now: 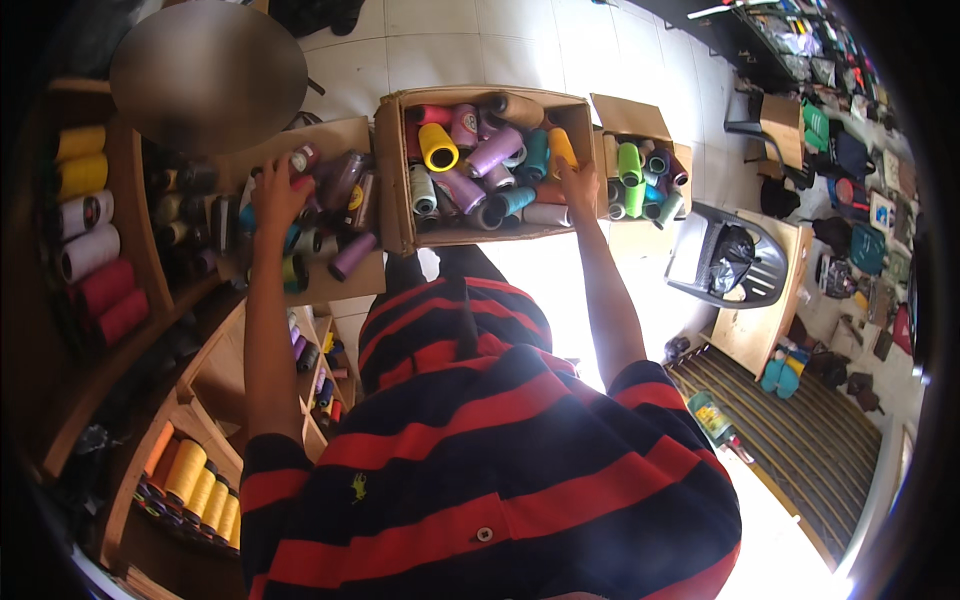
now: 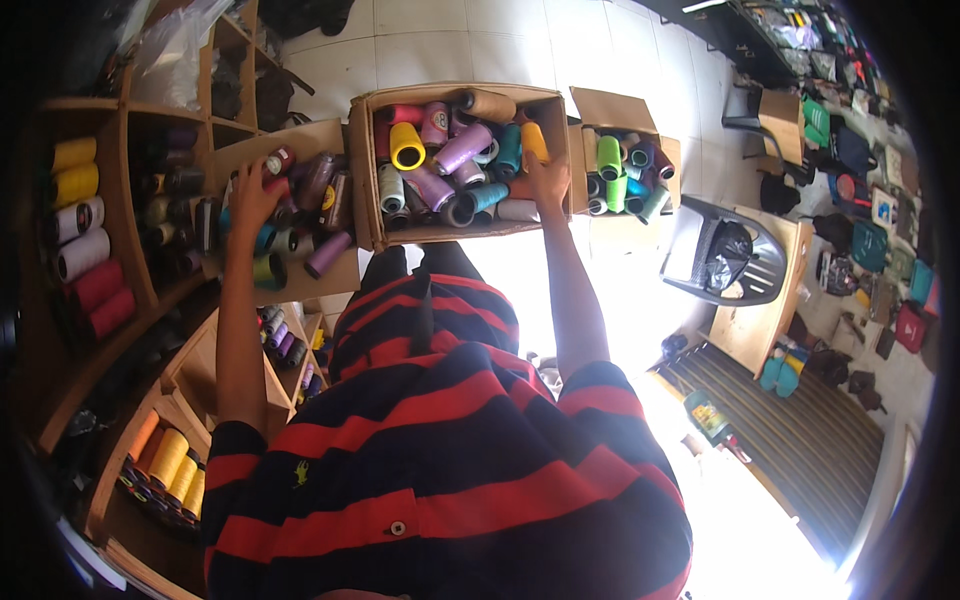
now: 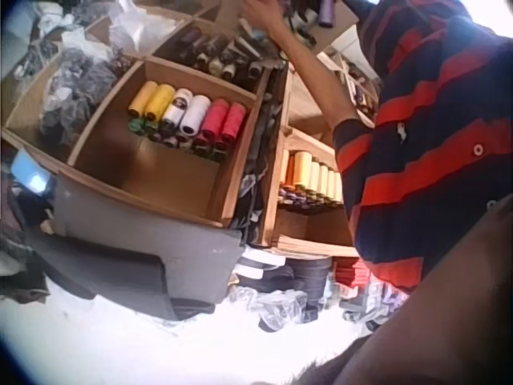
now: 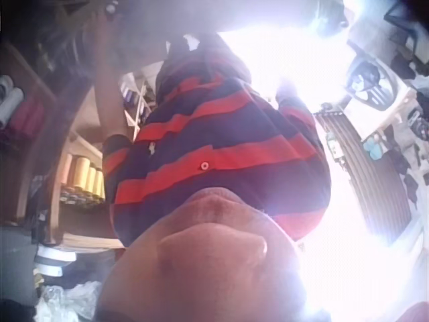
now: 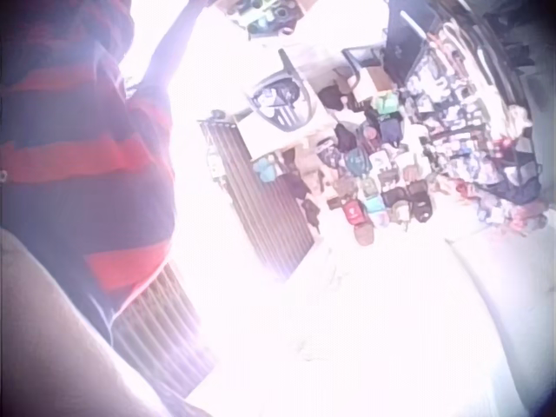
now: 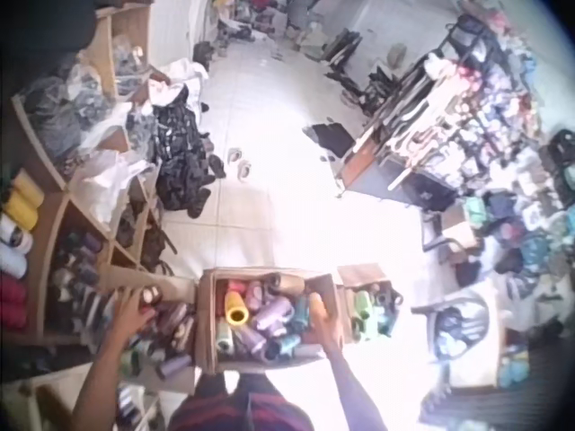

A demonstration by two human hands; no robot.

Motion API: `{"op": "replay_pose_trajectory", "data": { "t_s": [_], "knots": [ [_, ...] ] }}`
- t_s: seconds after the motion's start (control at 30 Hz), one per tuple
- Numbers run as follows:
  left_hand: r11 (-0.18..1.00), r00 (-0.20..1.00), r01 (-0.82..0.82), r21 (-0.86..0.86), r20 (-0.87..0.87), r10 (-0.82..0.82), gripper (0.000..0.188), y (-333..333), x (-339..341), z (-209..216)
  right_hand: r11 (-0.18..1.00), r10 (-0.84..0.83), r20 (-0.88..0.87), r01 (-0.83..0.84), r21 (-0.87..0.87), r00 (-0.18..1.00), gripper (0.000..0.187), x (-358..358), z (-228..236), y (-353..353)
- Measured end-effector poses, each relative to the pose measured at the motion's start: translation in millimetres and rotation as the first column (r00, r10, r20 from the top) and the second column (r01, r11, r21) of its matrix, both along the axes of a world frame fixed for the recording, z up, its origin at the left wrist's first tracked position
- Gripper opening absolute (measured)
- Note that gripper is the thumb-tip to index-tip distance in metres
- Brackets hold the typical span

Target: The person picks up thread spools from cardboard boxes on the floor and places them onto wooden shelves, organizing them by color.

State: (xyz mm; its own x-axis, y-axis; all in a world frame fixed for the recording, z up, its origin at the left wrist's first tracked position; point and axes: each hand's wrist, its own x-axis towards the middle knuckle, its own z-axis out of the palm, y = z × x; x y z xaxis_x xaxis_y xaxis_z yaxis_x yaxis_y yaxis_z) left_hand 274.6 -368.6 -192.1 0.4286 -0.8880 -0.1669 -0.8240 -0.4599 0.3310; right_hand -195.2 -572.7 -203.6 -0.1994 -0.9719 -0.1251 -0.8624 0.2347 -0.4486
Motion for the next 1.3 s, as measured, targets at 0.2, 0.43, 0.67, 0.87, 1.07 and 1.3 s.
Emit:
{"op": "replay_pose_trajectory", "data": {
  "t_s": [0.2, 0.43, 0.67, 0.87, 1.07, 1.3],
  "knots": [
    [0.996, 0.999, -0.040, -0.085, 0.024, 0.042, 0.048, 1.3, -8.9, 16.1, 0.979, 0.161, -0.155, -0.178, -0.101, 0.975, 0.047, -1.8, -3.6, 4.6],
    [0.904, 0.858, -0.347, -0.250, -0.474, 0.198, 0.042, 16.0, -87.8, 70.9, 0.931, 0.273, 0.380, -0.342, 0.128, 0.884, 0.035, 41.1, 38.2, 40.0],
    [0.995, 0.328, -0.064, -0.074, -0.943, -0.049, 0.043, -15.1, -225.0, 89.2, 0.708, -0.479, 0.847, -0.469, 0.528, 0.231, 0.052, 60.4, 44.2, 76.4],
    [0.944, 0.898, -0.213, -0.253, -0.431, 0.088, 0.055, 19.0, -138.8, 45.7, 0.871, -0.270, 0.816, -0.232, 0.434, 0.511, 0.035, 2.0, 12.9, 42.7],
    [0.949, 0.948, -0.283, 0.139, 0.190, 0.255, 0.095, 62.3, -37.5, 33.1, 0.917, -0.148, 0.577, -0.107, 0.384, 0.803, 0.075, -25.0, -32.5, 19.9],
    [0.965, 0.965, -0.259, 0.041, 0.049, 0.257, 0.091, 75.3, -24.4, 31.1, 0.987, 0.112, 0.195, -0.132, 0.096, 0.974, 0.082, -7.6, -24.3, 42.9]
  ]
}}
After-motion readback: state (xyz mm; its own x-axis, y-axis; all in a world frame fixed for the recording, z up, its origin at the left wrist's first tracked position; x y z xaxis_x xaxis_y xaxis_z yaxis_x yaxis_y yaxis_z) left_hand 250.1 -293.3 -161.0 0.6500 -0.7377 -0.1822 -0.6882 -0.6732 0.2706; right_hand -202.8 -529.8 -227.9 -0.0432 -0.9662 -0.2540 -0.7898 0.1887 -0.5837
